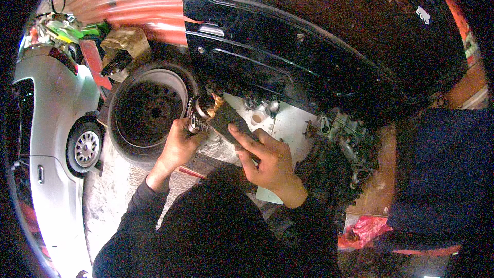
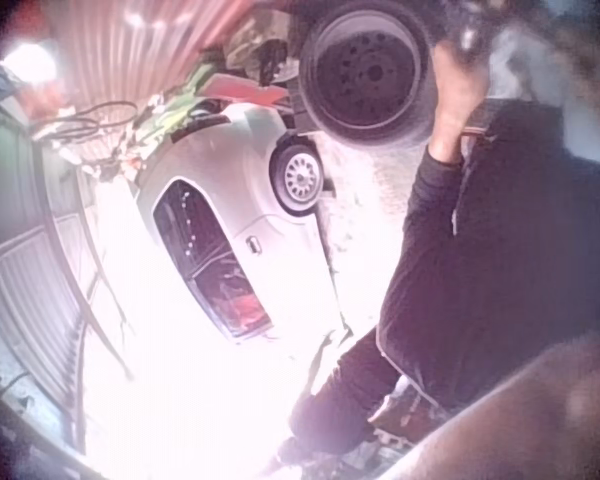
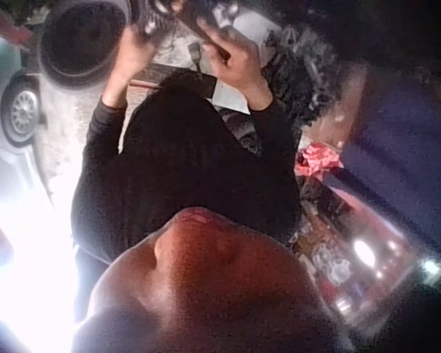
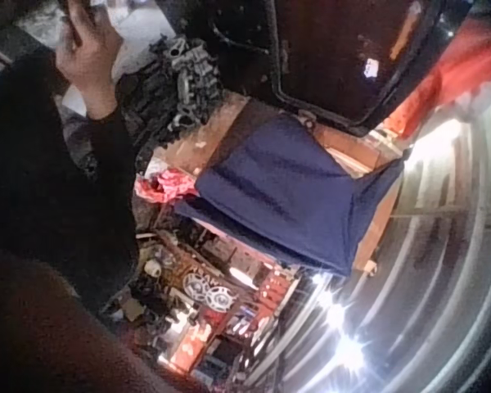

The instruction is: The person holds a metal gear shaft and uses a wire brush to scrub its surface. They rotate the shaft to access different areas and continue brushing throughout the clip.

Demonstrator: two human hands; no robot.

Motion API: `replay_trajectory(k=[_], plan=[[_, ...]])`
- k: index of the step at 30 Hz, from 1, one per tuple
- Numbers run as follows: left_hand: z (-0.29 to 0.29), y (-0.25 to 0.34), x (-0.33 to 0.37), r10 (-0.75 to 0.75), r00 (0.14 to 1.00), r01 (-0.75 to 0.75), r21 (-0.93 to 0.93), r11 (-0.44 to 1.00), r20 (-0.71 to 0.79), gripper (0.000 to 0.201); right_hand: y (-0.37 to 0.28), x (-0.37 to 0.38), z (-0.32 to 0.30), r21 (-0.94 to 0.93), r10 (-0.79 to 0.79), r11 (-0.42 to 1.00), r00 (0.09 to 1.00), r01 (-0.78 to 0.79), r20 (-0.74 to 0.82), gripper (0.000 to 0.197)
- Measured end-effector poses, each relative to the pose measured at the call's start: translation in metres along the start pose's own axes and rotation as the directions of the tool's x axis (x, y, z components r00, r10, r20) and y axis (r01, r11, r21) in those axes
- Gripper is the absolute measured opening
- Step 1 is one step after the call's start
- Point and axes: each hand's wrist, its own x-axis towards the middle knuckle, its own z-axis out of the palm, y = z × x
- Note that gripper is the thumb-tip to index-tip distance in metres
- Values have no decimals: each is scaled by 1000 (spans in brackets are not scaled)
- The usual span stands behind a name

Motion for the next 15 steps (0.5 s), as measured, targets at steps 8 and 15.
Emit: replay_trajectory(k=[8,15], plan=[[0,-5,-8,-47,999,48,-31,998,4,14,-1,-8,4,17,-9,1000,1000,10,-9,49],[11,-4,-14,93,994,-98,-105,990,-52,10,0,-19,6,216,52,976,997,-38,-61,49]])
